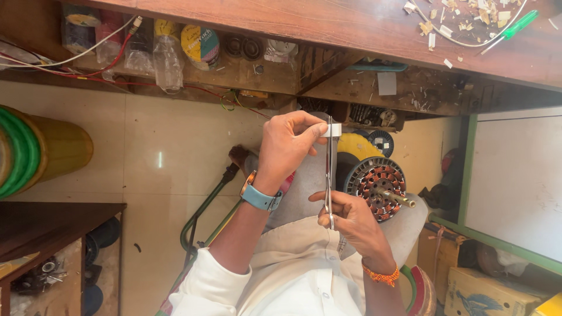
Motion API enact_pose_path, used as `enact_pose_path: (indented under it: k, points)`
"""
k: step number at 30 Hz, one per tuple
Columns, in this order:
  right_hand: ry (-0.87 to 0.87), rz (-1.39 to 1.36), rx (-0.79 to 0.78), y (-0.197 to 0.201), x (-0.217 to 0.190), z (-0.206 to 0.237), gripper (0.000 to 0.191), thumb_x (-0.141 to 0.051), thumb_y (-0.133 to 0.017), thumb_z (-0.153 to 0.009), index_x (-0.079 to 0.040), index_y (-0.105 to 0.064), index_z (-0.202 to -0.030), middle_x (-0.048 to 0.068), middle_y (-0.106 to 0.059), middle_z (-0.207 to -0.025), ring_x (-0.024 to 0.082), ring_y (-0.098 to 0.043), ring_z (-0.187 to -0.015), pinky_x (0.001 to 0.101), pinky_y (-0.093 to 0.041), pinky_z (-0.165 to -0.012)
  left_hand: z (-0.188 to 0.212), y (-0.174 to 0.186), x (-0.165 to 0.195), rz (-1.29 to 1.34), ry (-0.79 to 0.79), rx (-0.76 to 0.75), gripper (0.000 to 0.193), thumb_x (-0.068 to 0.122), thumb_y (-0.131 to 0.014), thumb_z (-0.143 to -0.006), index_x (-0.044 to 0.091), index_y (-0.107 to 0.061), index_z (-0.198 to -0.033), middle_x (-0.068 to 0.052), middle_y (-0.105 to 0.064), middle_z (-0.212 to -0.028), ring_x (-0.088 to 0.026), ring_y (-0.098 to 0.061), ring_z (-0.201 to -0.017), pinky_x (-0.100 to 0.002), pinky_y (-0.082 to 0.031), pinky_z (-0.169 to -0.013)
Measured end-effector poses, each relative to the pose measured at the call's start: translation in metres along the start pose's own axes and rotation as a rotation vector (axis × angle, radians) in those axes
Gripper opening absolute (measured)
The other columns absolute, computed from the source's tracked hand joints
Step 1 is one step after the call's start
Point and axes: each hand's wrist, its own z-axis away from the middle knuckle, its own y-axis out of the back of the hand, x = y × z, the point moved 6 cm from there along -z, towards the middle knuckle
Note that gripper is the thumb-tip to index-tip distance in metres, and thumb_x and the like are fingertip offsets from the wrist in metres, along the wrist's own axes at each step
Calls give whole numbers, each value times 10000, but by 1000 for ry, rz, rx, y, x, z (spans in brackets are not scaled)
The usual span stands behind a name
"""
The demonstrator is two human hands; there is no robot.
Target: The person sits in a chair with a copper-wound motor armature on their lap and pries at its commutator segments using a green-handled screwdriver. They then cut small white insulator pieces with scissors and press the pieces into the armature slots by hand.
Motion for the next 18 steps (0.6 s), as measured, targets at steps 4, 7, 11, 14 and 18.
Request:
enact_pose_path:
  k: [4,7,11,14,18]
  points:
    - [10,0,-33,0,-1,3,525,-142,-768,-742,5,-716,-1243,-21,-622,-742,63,-559,-709,239,-448,-656,0,-3,-5,30,10,0,154,112,-706,-904,-21,-768,-949,-79,-791,-827,-120,-780,-747,-242,-576,-527]
    - [19,5,-44,3,-2,5,549,-130,-760,-733,7,-703,-1262,-17,-639,-747,63,-578,-718,236,-463,-663,1,-6,-5,51,14,-7,154,111,-706,-901,-19,-770,-953,-79,-791,-833,-117,-782,-750,-243,-575,-525]
    - [-14,5,-31,2,1,7,553,-129,-770,-739,12,-696,-1269,-17,-644,-754,62,-587,-726,228,-461,-664,5,-7,-1,46,17,5,154,111,-706,-900,-21,-771,-946,-82,-789,-821,-117,-775,-739,-244,-575,-521]
    - [-29,-40,-32,0,5,7,536,-128,-761,-756,27,-690,-1264,-14,-653,-765,62,-588,-735,225,-458,-671,7,-6,1,49,35,21,149,104,-706,-887,-24,-768,-932,-82,-790,-814,-116,-778,-727,-246,-579,-517]
    - [3,-45,-19,3,6,13,529,-118,-731,-770,50,-696,-1270,-14,-649,-779,60,-574,-736,227,-445,-655,7,-10,4,13,4,24,144,112,-707,-883,-11,-773,-919,-73,-793,-800,-107,-780,-728,-242,-590,-515]
